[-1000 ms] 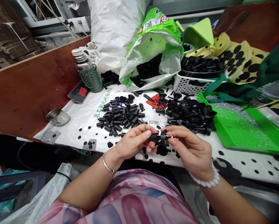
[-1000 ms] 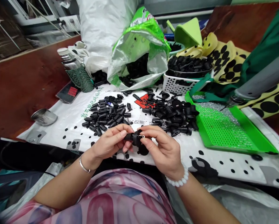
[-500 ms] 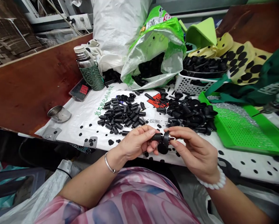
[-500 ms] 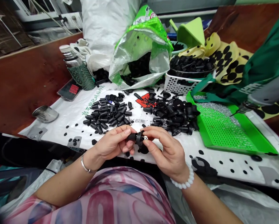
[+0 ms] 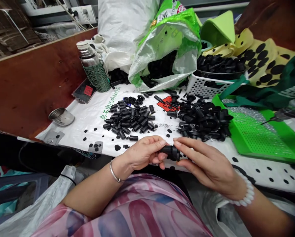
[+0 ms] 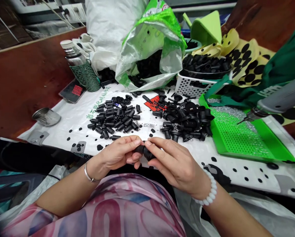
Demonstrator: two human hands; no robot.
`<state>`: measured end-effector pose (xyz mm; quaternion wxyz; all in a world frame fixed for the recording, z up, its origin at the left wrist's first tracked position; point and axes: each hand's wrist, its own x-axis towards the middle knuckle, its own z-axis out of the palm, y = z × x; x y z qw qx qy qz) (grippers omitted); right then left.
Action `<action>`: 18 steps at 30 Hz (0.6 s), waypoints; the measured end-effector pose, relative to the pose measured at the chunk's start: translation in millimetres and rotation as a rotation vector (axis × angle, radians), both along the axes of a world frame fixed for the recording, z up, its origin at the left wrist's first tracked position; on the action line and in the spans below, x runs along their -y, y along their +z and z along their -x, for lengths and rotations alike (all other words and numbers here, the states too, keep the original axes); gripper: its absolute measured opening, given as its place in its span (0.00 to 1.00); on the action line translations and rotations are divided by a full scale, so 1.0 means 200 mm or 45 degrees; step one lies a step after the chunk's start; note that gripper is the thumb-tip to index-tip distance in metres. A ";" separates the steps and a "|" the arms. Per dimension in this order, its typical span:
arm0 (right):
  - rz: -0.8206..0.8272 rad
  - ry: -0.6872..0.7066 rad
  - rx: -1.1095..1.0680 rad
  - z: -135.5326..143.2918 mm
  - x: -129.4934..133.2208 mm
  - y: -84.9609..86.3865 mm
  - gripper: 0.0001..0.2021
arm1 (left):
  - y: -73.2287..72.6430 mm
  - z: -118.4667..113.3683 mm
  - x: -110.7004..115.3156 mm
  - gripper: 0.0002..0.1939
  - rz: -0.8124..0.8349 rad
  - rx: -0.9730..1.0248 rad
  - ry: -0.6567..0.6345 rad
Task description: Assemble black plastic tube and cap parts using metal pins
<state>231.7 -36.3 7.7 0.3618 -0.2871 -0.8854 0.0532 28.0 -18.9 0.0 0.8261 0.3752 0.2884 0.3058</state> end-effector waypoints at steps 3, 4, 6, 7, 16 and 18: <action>0.080 -0.001 -0.064 0.01 0.00 -0.01 0.24 | 0.01 0.00 0.01 0.20 -0.105 -0.107 0.066; 0.103 -0.014 -0.114 0.01 0.00 -0.02 0.25 | 0.02 0.00 0.02 0.20 -0.170 -0.153 0.099; 0.143 -0.051 -0.224 0.03 0.00 -0.03 0.25 | 0.03 0.00 0.03 0.18 -0.332 -0.243 0.160; 0.169 -0.075 -0.272 0.04 0.01 -0.04 0.25 | 0.04 0.00 0.03 0.17 -0.420 -0.285 0.197; 0.301 -0.139 -0.330 0.07 0.01 -0.09 0.26 | 0.01 0.00 0.03 0.07 -0.804 -0.460 0.353; 0.236 -0.081 -0.257 0.06 0.00 -0.08 0.29 | 0.01 0.00 0.02 0.09 -0.646 -0.400 0.297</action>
